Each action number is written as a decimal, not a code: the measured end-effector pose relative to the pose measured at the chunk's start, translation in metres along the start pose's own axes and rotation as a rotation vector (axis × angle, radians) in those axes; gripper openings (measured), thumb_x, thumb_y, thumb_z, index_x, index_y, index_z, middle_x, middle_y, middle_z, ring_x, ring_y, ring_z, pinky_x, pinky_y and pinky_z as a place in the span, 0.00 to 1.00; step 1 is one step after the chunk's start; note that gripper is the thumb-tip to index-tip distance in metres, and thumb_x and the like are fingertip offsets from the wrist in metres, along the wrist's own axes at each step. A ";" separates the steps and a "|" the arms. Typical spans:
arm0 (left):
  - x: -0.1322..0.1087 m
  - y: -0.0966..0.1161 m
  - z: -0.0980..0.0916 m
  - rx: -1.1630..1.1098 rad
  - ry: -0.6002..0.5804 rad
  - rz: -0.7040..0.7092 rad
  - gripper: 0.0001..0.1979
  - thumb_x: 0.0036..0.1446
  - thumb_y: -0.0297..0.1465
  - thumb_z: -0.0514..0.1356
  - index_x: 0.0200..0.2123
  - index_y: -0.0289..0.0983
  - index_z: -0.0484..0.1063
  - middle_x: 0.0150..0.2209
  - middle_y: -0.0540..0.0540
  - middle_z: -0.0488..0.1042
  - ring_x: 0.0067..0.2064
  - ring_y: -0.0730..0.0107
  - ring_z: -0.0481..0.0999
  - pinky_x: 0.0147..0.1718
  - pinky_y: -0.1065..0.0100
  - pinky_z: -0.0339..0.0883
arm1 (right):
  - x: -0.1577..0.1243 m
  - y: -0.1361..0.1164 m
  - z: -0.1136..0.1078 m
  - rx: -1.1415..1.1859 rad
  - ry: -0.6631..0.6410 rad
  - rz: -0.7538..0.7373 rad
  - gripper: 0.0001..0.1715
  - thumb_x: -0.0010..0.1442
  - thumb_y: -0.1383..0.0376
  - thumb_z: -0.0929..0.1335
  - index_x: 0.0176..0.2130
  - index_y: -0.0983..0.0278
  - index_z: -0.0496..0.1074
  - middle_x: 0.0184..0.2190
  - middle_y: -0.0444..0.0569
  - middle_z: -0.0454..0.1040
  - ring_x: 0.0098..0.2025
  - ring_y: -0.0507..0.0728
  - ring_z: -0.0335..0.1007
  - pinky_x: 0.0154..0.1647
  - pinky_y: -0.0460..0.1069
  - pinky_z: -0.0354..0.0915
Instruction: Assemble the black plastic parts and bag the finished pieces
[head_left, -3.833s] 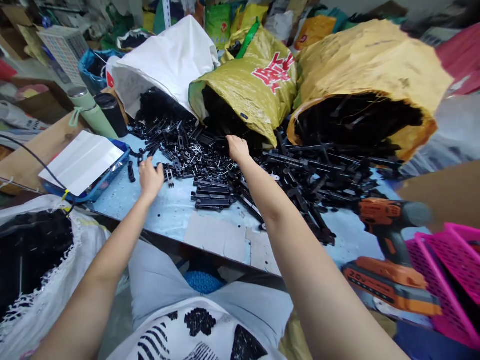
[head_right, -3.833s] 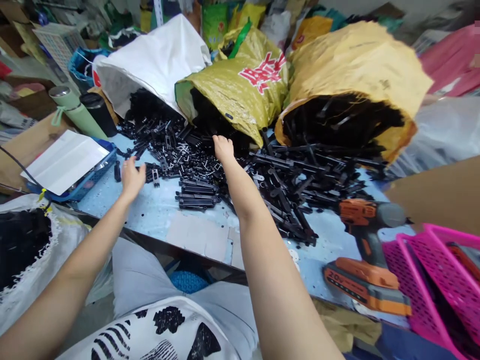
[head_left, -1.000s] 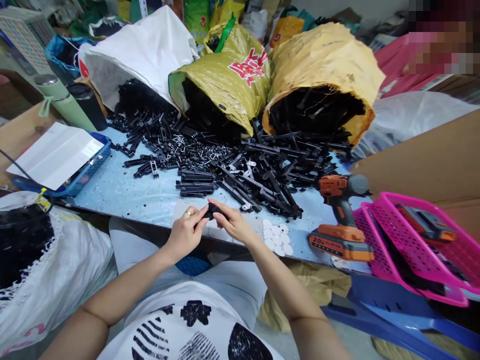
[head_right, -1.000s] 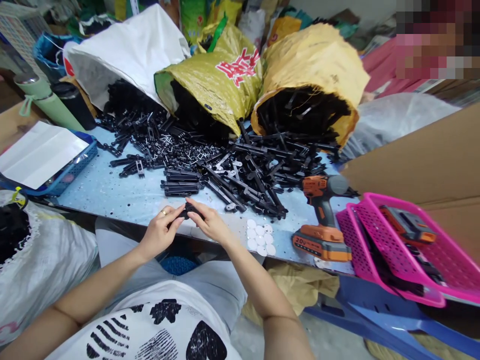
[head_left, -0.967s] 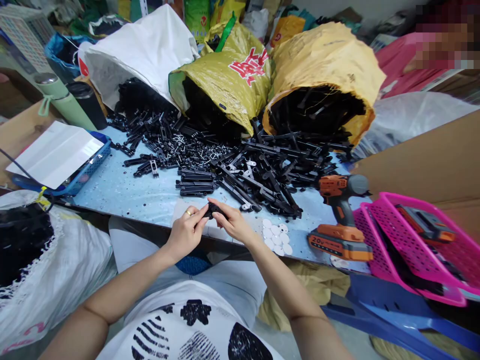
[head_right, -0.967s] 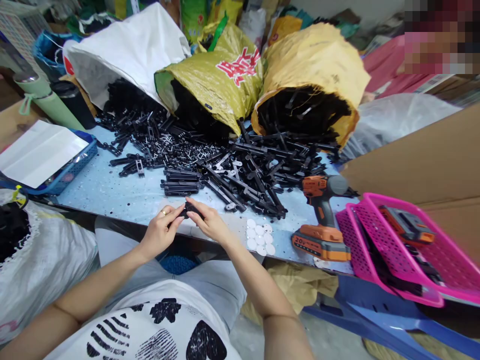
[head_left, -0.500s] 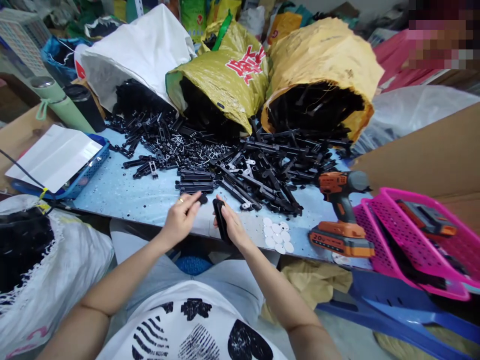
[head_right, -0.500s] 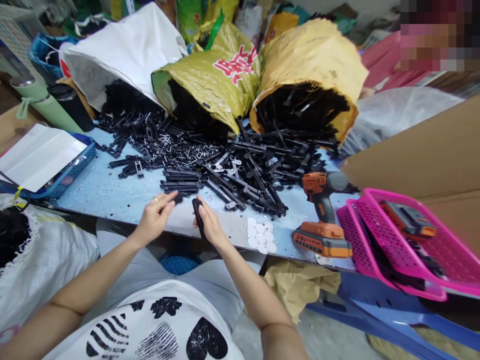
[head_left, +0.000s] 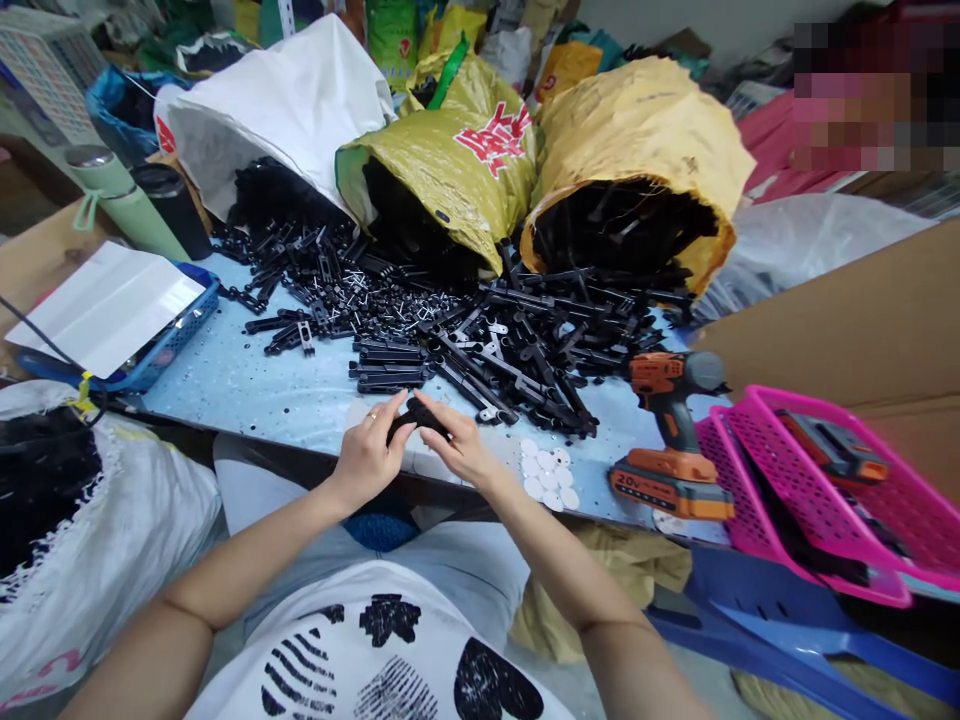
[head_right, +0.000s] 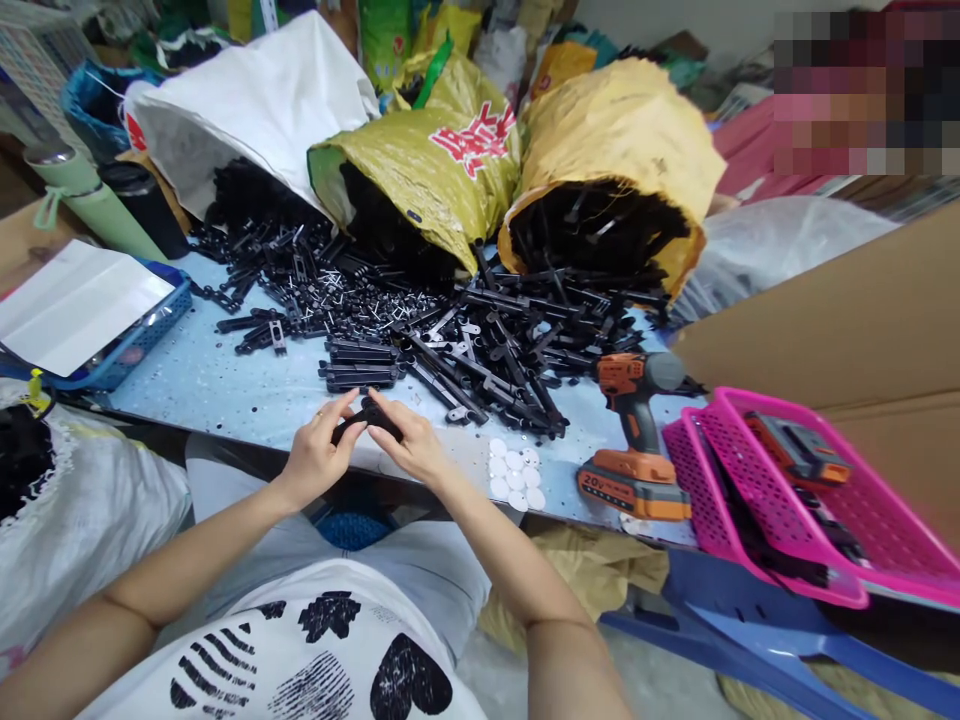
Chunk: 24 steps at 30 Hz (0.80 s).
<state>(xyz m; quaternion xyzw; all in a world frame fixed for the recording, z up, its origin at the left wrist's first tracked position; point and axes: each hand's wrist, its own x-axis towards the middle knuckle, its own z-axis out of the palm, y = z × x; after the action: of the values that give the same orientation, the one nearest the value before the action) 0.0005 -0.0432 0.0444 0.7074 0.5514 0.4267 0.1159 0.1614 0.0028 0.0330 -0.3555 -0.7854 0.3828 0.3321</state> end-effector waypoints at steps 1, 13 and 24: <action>0.000 0.004 0.005 0.002 0.073 0.004 0.16 0.64 0.32 0.50 0.53 0.36 0.65 0.41 0.41 0.72 0.42 0.66 0.73 0.41 0.66 0.70 | -0.001 -0.003 0.008 0.039 0.081 0.018 0.30 0.64 0.53 0.58 0.62 0.59 0.58 0.48 0.52 0.72 0.46 0.56 0.71 0.52 0.55 0.66; -0.003 -0.009 0.027 -0.159 0.247 -0.033 0.18 0.66 0.33 0.45 0.54 0.36 0.64 0.44 0.39 0.70 0.46 0.65 0.71 0.45 0.62 0.68 | -0.003 0.001 0.034 -0.028 0.172 0.030 0.32 0.66 0.53 0.55 0.65 0.60 0.50 0.49 0.53 0.71 0.41 0.55 0.71 0.43 0.52 0.69; 0.001 -0.039 0.023 0.376 -0.516 0.221 0.24 0.57 0.23 0.52 0.56 0.43 0.63 0.54 0.39 0.66 0.60 0.50 0.59 0.58 0.42 0.44 | 0.086 0.081 -0.054 -1.077 0.004 0.252 0.28 0.61 0.73 0.55 0.60 0.74 0.57 0.45 0.64 0.70 0.47 0.64 0.61 0.43 0.55 0.62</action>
<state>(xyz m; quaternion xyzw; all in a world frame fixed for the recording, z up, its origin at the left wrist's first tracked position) -0.0092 -0.0212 0.0056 0.8565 0.4929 0.1345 0.0725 0.1835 0.1289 0.0131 -0.5671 -0.8209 -0.0367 0.0565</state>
